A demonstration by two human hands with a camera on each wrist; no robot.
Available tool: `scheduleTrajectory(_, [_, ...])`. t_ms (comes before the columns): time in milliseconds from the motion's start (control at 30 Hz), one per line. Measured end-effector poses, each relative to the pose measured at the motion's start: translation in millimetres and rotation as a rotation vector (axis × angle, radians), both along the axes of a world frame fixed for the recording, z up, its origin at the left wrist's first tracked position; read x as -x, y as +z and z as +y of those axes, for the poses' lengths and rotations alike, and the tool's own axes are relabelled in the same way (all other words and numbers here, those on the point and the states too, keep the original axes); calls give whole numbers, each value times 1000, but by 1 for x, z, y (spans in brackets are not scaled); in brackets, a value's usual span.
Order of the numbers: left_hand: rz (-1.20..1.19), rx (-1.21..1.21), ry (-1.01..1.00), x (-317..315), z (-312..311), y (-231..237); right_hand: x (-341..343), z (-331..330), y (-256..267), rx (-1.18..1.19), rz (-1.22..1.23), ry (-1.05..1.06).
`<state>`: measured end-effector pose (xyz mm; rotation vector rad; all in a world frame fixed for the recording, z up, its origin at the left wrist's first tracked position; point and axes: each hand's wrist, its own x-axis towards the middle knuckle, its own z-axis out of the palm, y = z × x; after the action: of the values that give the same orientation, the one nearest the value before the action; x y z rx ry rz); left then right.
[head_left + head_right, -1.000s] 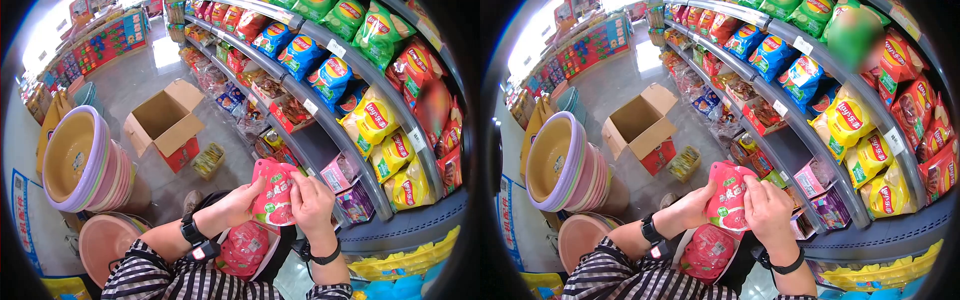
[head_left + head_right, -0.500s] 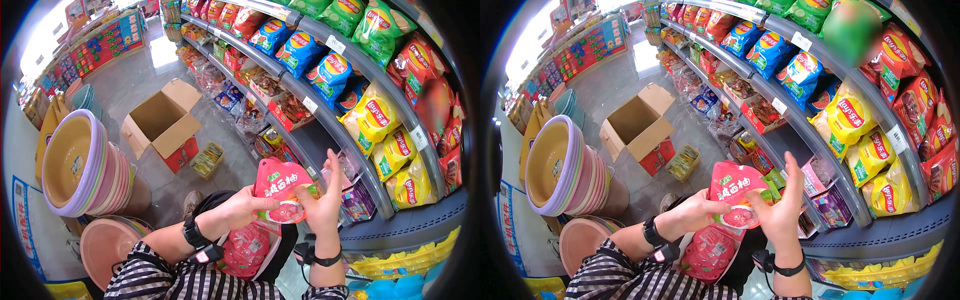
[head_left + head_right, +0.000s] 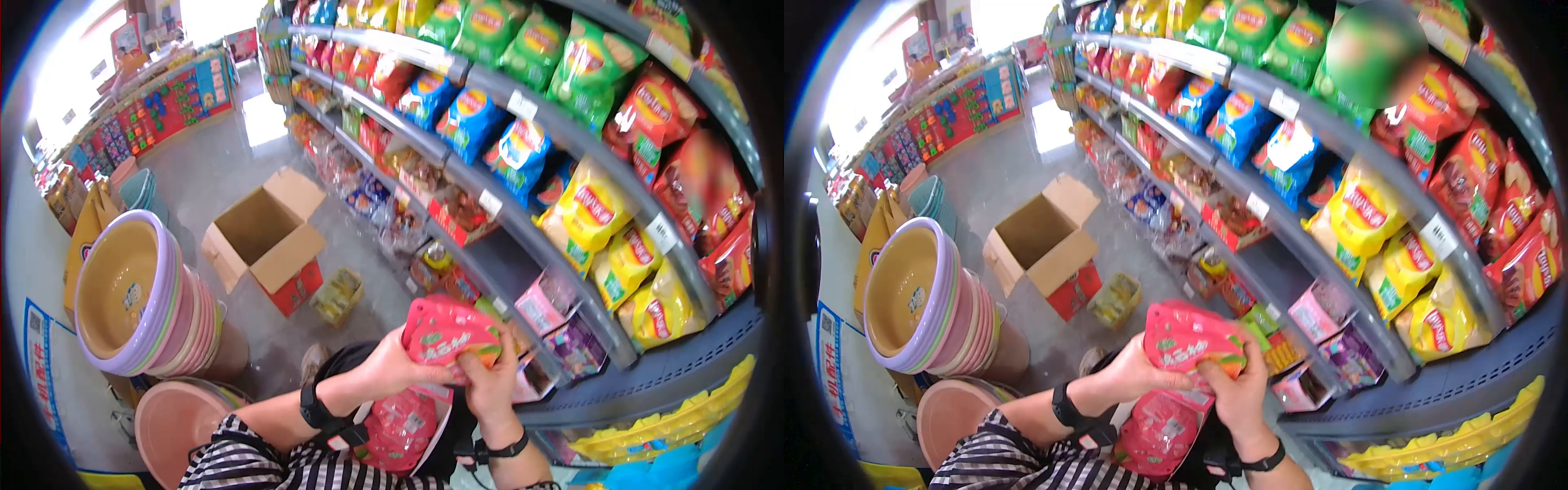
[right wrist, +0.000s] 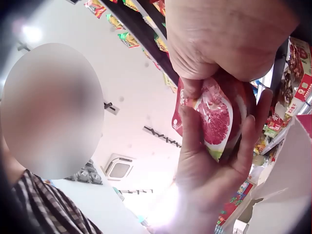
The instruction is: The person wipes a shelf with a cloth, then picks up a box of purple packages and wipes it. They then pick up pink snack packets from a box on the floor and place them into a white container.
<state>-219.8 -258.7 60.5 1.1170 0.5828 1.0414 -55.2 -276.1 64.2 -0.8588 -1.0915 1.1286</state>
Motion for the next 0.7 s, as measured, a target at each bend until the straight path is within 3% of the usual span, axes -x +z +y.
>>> scheduleTrajectory(167, [-57, 134, -63, 6, -3, -2, 6, -4, 2, 54, 1, 19])
scheduleTrajectory(300, [-135, 231, 33, 2, -7, -18, 14, 2, -1, -109, -138, -62])
scheduleTrajectory(367, [-145, 268, 56, 3, -8, -20, 11, -3, 1, -44, -355, -30])
scheduleTrajectory(500, [-214, 357, 19, 8, -13, -10, 7, -19, -8, -164, -298, -59])
scheduleTrajectory(567, [-225, 398, 9, 11, -11, -6, -2, -46, -3, -188, -463, -223])
scheduleTrajectory(600, [-270, 365, 30, 14, -7, -9, -11, -56, -12, -184, -465, -226])
scheduleTrajectory(667, [-318, 332, 44, 21, -4, -5, -31, -81, -40, -17, -857, -217])
scheduleTrajectory(700, [-331, 331, 40, 26, -4, 3, -32, -97, -57, -15, -859, -224])
